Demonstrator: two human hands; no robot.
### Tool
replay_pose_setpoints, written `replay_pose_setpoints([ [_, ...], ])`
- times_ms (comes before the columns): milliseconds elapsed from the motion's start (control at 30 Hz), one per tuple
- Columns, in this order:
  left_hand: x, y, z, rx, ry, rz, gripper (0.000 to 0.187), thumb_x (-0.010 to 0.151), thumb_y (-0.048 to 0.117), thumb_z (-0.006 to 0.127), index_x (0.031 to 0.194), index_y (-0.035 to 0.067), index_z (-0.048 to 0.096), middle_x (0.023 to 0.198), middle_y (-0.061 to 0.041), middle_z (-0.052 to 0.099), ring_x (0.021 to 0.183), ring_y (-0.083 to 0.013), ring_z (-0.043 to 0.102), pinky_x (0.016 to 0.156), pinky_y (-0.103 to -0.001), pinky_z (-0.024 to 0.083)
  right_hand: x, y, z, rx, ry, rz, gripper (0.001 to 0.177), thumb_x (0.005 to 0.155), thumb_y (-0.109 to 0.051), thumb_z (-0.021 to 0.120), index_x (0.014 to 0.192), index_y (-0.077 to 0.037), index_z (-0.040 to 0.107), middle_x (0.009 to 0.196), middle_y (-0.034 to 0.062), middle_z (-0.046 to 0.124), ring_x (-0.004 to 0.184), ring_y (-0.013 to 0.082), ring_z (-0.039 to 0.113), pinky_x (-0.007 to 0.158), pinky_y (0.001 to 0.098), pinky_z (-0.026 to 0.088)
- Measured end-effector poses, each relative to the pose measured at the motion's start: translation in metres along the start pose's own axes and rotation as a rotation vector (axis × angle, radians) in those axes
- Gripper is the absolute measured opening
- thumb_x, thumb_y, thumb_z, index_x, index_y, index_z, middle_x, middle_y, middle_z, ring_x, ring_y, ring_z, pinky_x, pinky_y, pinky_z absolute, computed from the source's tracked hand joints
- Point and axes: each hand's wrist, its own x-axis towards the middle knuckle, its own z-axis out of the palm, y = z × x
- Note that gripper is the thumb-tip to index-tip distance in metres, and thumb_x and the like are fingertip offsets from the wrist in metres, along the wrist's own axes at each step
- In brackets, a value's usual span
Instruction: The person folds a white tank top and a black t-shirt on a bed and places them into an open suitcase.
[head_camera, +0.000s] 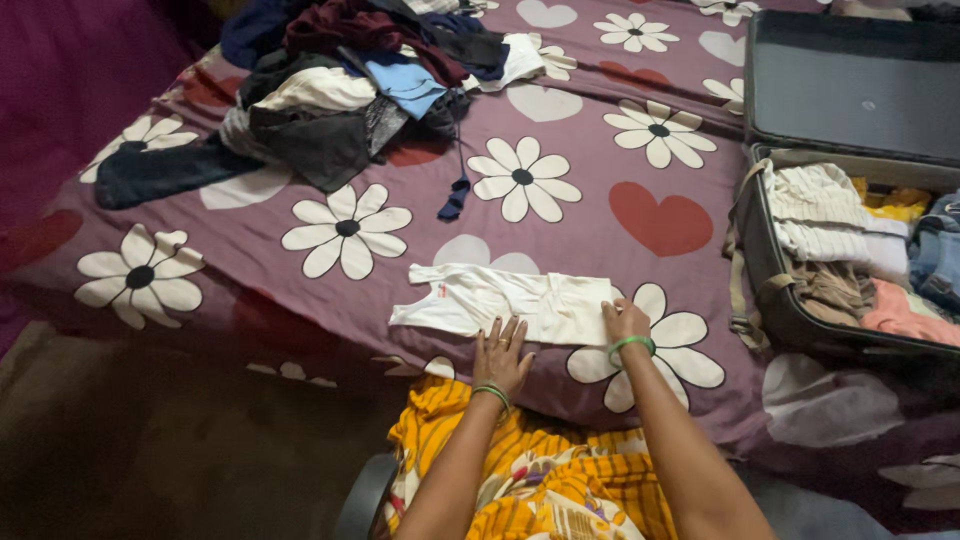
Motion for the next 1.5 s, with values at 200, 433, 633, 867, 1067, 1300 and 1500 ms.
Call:
replay_pose_setpoints([
  [200, -0.018, 0.010, -0.005, -0.014, 0.036, -0.044, 0.066, 0.097, 0.046, 0.057, 0.156, 0.021, 0.040, 0.166, -0.003, 0.029, 0.153, -0.0302, 0.021, 0.121, -0.060, 0.013, 0.002, -0.005, -0.006, 0.198, -0.179, 0.235, 0.042, 0.075, -0.040, 0.082, 0.099, -0.006, 0.081, 0.092, 0.0139, 0.078, 0.084, 0.0266, 0.074, 0.082, 0.0389, 0.056],
  [433, -0.018, 0.021, -0.013, -0.084, -0.014, -0.077, 0.064, 0.095, 0.044, 0.060, 0.153, 0.022, 0.043, 0.165, -0.004, 0.029, 0.154, -0.0295, 0.019, 0.121, -0.063, 0.011, 0.003, 0.011, -0.025, 0.423, -0.087, 0.234, 0.041, 0.073, -0.031, 0.085, 0.100, -0.001, 0.078, 0.087, 0.0138, 0.077, 0.077, 0.0215, 0.071, 0.071, 0.0360, 0.055],
  [633, -0.020, 0.035, -0.017, -0.131, 0.009, -0.011, 0.061, 0.094, 0.040, 0.063, 0.150, 0.021, 0.048, 0.164, -0.004, 0.031, 0.154, -0.0280, 0.020, 0.120, -0.065, 0.010, 0.014, 0.048, -0.078, 0.584, 0.037, 0.244, 0.041, 0.073, -0.026, 0.087, 0.101, 0.003, 0.078, 0.088, 0.0097, 0.075, 0.072, 0.0142, 0.065, 0.063, 0.0321, 0.052],
  [867, -0.026, 0.051, -0.020, -0.200, 0.042, 0.063, 0.058, 0.094, 0.034, 0.064, 0.148, 0.018, 0.050, 0.162, -0.005, 0.036, 0.153, -0.0268, 0.025, 0.120, -0.063, 0.014, 0.035, 0.096, -0.158, 0.220, 0.260, 0.179, 0.043, 0.073, -0.036, 0.088, 0.098, -0.002, 0.081, 0.084, 0.0143, 0.076, 0.072, 0.0203, 0.071, 0.070, 0.0358, 0.055],
  [1067, -0.035, 0.049, -0.018, -0.206, 0.105, 0.070, 0.056, 0.093, 0.031, 0.066, 0.146, 0.018, 0.052, 0.161, -0.003, 0.039, 0.152, -0.0251, 0.029, 0.120, -0.062, 0.015, 0.041, 0.094, -0.149, 0.009, 0.388, 0.021, 0.037, 0.072, -0.035, 0.087, 0.095, -0.006, 0.082, 0.092, 0.0197, 0.076, 0.086, 0.0355, 0.072, 0.081, 0.0444, 0.055],
  [1300, -0.038, 0.034, -0.014, -0.178, 0.133, 0.009, 0.056, 0.093, 0.030, 0.065, 0.146, 0.017, 0.051, 0.159, -0.005, 0.039, 0.150, -0.0257, 0.029, 0.119, -0.061, 0.014, 0.046, 0.018, -0.086, 0.128, 0.225, -0.035, 0.033, 0.077, -0.034, 0.081, 0.097, -0.008, 0.077, 0.095, 0.0165, 0.077, 0.084, 0.0300, 0.076, 0.081, 0.0418, 0.059],
  [1500, -0.044, 0.026, -0.013, -0.201, 0.151, -0.011, 0.055, 0.093, 0.029, 0.065, 0.144, 0.016, 0.052, 0.159, -0.005, 0.039, 0.148, -0.0270, 0.031, 0.118, -0.060, 0.015, 0.017, -0.053, -0.049, 0.065, 0.084, -0.103, 0.032, 0.081, -0.034, 0.080, 0.099, -0.008, 0.077, 0.097, 0.0161, 0.077, 0.088, 0.0319, 0.075, 0.083, 0.0421, 0.058],
])
